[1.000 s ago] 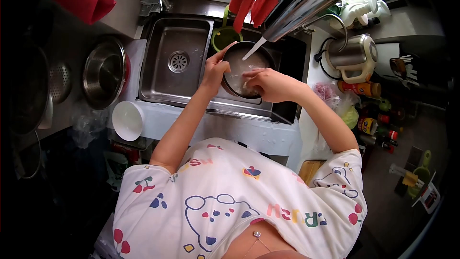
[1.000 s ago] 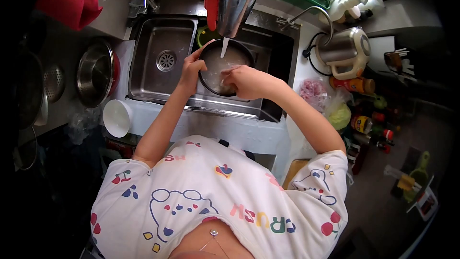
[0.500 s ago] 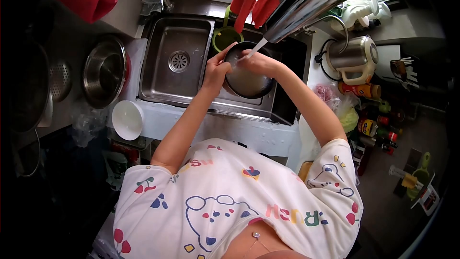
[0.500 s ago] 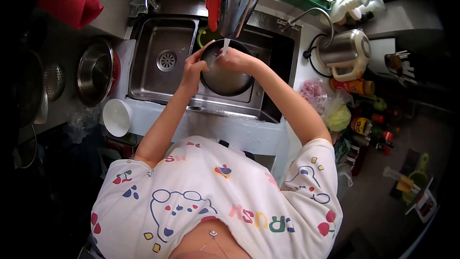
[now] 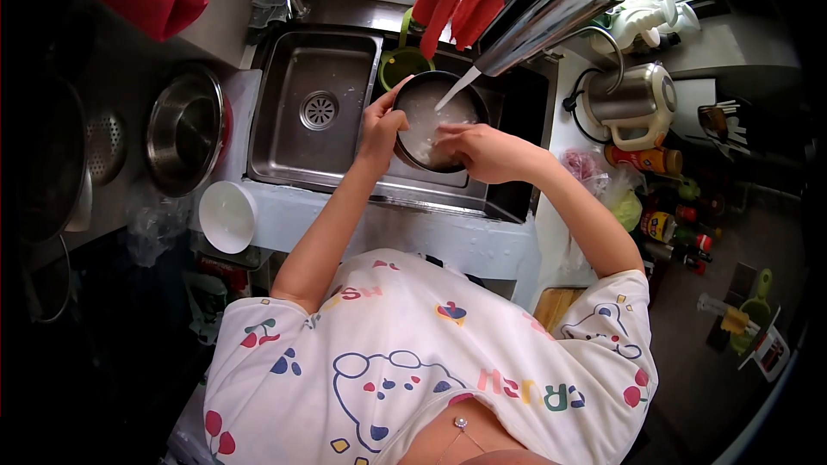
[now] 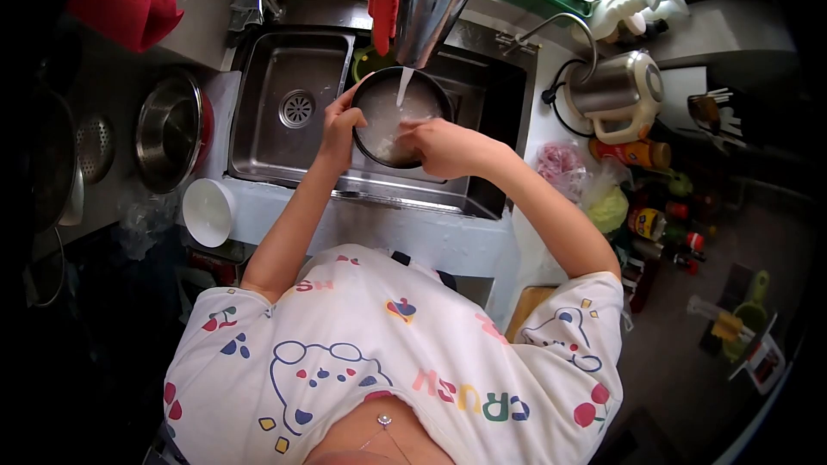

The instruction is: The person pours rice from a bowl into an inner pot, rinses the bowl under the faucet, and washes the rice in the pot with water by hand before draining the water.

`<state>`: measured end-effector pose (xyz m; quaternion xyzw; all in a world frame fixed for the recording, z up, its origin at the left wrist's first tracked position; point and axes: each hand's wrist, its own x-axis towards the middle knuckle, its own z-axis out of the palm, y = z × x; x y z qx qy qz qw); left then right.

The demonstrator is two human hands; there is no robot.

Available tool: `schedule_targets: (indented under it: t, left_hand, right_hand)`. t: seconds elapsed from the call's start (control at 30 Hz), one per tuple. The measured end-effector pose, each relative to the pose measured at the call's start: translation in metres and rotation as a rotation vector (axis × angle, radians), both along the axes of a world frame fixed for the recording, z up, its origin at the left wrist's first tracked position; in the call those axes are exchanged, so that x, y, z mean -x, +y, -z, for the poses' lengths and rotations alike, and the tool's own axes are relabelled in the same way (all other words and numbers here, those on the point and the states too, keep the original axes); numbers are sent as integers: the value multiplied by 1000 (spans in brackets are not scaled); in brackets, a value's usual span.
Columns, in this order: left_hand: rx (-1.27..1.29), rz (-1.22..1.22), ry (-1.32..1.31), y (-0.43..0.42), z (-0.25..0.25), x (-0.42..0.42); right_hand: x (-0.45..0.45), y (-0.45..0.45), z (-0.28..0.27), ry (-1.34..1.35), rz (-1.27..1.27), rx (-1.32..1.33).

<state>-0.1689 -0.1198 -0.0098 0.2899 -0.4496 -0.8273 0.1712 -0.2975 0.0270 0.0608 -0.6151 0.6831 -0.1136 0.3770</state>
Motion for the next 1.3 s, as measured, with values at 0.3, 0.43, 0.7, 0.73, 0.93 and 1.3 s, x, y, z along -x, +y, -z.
schedule_targets:
  t: [0.3,0.43,0.7,0.73,0.93,1.3]
  left_hand:
    - [35,8,-1,2,9,1]
    - [29,8,-1,6,7,2]
    - [7,25,-2,1,17,-4]
    - [-10,10,7,2,15,-3]
    - [7,-3,42,-2,15,-1]
    - [-17,-44,78,-11,-2,-2]
  right_hand:
    - [34,-33,55,-132,475,-65]
    - [25,-54,39,-339,537,-175]
    - [6,-40,57,-322,265,-47]
    - [2,-36,44,-215,183,-56]
    - [0,3,18,272,-195,344]
    - [15,-61,4,-1237,899,-118]
